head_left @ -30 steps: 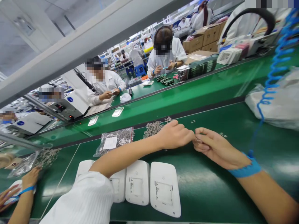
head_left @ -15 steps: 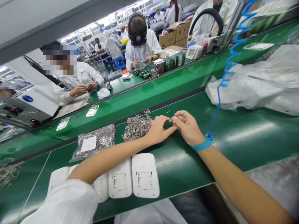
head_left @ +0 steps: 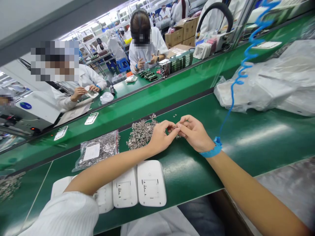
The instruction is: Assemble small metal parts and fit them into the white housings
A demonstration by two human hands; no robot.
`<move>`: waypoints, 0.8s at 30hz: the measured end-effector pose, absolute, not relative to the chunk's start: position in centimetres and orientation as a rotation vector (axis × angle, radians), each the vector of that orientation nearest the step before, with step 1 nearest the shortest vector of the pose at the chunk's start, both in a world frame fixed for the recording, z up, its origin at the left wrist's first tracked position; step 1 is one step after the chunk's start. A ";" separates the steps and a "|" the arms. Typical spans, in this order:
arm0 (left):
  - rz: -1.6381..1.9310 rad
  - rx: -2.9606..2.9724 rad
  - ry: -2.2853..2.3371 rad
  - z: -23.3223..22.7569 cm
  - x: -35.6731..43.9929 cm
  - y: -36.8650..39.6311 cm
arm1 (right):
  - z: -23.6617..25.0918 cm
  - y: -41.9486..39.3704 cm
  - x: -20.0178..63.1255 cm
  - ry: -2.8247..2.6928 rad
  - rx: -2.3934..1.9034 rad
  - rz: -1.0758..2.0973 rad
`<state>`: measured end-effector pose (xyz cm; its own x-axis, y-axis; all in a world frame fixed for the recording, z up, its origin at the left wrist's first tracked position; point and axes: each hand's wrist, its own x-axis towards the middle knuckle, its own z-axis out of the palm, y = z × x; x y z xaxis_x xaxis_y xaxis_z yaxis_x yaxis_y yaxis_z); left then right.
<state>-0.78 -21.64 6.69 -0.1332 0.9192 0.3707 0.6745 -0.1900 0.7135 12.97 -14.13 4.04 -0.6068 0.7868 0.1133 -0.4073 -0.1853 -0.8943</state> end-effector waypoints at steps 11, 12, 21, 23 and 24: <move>0.906 2.064 1.847 8.5 -2.2 -21.9 | 4.4 -13.2 14.6 -1.938 -0.336 1.272; 0.836 2.069 1.809 8.8 -2.3 -22.0 | 4.2 -13.0 14.7 -2.026 -0.285 1.111; 0.282 2.377 1.527 10.4 -3.7 -23.1 | 3.6 -13.8 13.8 -2.175 -0.198 0.973; 0.232 2.547 1.647 10.3 -3.7 -23.4 | 4.0 -14.2 13.5 -2.113 -0.361 1.115; 0.225 2.654 1.720 10.2 -3.6 -23.6 | 4.1 -14.4 13.4 -2.066 -0.440 1.206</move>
